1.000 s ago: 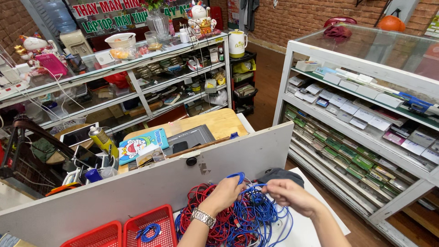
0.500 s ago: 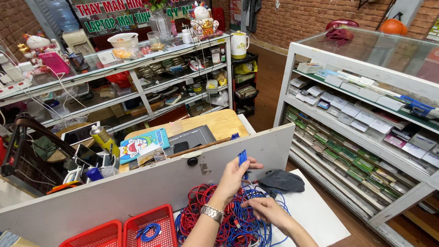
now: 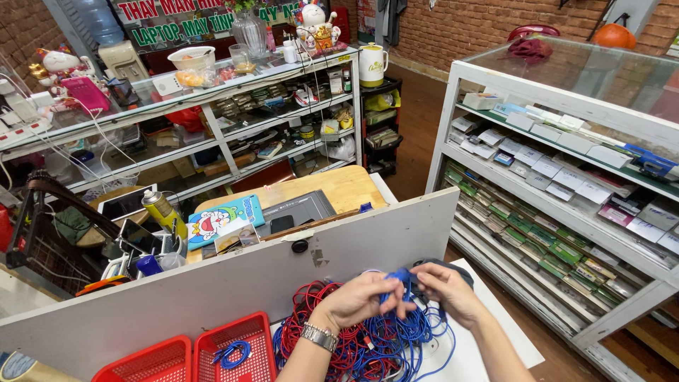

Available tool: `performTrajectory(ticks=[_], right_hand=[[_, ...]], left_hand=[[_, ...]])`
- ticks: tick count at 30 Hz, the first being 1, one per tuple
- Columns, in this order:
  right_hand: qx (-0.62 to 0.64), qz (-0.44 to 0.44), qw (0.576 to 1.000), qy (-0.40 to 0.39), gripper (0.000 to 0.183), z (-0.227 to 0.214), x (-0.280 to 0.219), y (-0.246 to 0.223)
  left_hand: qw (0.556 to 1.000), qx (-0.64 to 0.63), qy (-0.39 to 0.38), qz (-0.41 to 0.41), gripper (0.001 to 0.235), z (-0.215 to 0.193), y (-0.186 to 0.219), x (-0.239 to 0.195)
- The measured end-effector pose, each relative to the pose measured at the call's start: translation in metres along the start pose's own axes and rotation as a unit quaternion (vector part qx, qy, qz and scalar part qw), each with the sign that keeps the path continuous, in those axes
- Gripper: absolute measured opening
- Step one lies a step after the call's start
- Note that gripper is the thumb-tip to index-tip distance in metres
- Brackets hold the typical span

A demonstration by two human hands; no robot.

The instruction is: The person organizes small electronic boxes and then untangles and coils red and blue cables, placing them into red baskets on a counter in an electronics shop.

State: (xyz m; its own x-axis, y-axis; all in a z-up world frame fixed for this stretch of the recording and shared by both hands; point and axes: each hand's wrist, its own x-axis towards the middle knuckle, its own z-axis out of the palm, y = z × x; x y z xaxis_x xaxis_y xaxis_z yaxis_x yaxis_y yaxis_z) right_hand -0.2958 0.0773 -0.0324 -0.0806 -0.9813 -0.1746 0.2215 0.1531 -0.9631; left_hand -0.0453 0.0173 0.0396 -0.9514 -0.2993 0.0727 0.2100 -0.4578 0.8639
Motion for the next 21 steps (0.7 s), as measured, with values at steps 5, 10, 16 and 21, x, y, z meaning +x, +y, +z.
performTrajectory(ticks=[5,10,16,21], right_hand=[[0.080,0.081,0.993,0.043,0.029,0.074,-0.010,0.053],[-0.021,0.026,0.999,0.015,0.037,0.114,-0.028,0.047],[-0.006,-0.095,0.995,-0.041,0.022,0.109,-0.030,0.022],[-0.108,-0.073,0.991,0.039,0.025,0.087,-0.030,0.011]], left_hand=[[0.955,-0.030,0.277,0.101,0.027,-0.002,0.000,0.017],[0.877,0.240,0.396,0.131,0.025,-0.008,-0.023,0.019],[0.855,0.311,0.396,0.128,0.022,-0.027,-0.044,0.015],[0.894,0.287,0.338,0.068,0.026,-0.040,-0.050,0.010]])
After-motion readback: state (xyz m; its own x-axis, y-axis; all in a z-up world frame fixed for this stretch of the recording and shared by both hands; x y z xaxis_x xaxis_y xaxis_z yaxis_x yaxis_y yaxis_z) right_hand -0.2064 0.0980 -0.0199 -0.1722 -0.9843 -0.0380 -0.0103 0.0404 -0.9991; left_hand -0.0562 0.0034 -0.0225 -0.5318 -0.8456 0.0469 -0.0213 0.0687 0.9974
